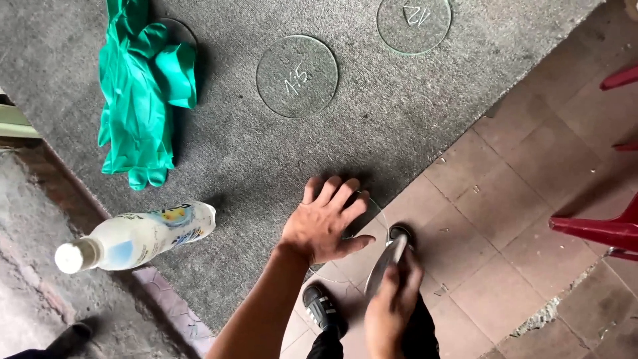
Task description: Marking circular glass pieces with a marker and using a hand tool to process the edges on a workbench.
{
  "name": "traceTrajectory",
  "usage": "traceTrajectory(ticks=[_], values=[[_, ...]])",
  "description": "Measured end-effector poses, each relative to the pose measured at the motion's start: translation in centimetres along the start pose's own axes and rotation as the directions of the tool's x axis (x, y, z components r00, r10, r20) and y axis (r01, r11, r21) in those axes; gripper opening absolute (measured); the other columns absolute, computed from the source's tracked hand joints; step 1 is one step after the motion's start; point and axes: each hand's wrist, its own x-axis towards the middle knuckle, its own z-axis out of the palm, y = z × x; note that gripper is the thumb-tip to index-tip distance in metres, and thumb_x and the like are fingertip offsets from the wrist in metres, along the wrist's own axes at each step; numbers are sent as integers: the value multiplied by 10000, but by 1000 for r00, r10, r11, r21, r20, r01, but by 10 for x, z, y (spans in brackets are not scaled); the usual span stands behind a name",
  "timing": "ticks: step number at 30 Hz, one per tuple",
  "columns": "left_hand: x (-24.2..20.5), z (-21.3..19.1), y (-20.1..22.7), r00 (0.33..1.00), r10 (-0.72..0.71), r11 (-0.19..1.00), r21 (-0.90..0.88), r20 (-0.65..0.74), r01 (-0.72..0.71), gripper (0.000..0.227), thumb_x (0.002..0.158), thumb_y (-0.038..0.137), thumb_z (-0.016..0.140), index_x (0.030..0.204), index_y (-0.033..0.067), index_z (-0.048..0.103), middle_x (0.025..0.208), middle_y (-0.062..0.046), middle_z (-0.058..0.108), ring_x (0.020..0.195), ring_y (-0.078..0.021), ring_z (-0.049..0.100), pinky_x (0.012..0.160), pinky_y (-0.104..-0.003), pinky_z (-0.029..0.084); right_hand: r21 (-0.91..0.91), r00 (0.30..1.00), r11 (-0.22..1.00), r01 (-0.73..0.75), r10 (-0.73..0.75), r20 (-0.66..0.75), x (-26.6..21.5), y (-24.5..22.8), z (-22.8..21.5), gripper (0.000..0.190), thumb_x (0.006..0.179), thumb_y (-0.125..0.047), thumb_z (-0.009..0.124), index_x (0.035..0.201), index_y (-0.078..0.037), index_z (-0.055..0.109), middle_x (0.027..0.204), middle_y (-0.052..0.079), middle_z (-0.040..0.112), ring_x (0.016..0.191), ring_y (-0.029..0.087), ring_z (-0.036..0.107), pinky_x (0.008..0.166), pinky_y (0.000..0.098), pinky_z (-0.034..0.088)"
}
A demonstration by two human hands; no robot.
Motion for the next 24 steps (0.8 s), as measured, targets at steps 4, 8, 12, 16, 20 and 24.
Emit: traceTrajectory(ticks=[4,8,12,16,20,24], values=[[-3,-7,4,999,-14,998,67,-30,16,788,963,823,594,1465,217,560,1551,-90,525,1354,-367,491,1129,-628,406,16,996,996,-90,91,-22,-3,-43,9,473,1039,-286,516,1460,-110,638,1397,80,763,1303,225,693,1072,369,510],[8,-6,-4,998,-12,1000,10,65,11,792,984,812,506,1508,219,545,1599,-131,505,1409,-408,462,1181,-679,340,-66,994,995,-72,66,-85,-4,-45,18,510,1029,-333,589,1480,-106,665,1485,139,754,1385,267,684,1112,390,497],[8,-2,-10,999,-9,1000,-15,31,10,726,959,821,582,1423,263,556,1549,-80,502,1386,-366,475,1184,-695,360,81,972,976,-202,210,-103,44,-96,40,434,1077,-433,544,1376,-146,672,1129,100,798,978,220,744,844,359,575],[11,-11,-4,969,-36,997,-62,246,53,788,1005,822,419,1555,265,512,1625,-120,454,1483,-412,399,1256,-732,244,-55,965,998,5,-19,-260,-21,-59,31,393,1069,-270,565,1311,-44,777,1126,147,839,920,215,733,806,299,520],[2,-6,4,987,-30,999,-31,161,35,771,993,825,465,1507,253,523,1617,-102,477,1434,-391,437,1188,-692,332,-25,993,995,-95,93,-74,21,-64,18,464,1107,-358,529,1452,-73,650,1425,174,717,1306,306,688,1068,420,517],[9,-17,4,947,-44,994,-78,317,72,773,1020,806,423,1553,252,499,1654,-135,431,1491,-409,381,1239,-716,245,-115,951,988,98,-127,-280,-53,-53,36,421,1175,-134,403,1306,92,733,1252,212,714,1101,318,762,927,369,578]])
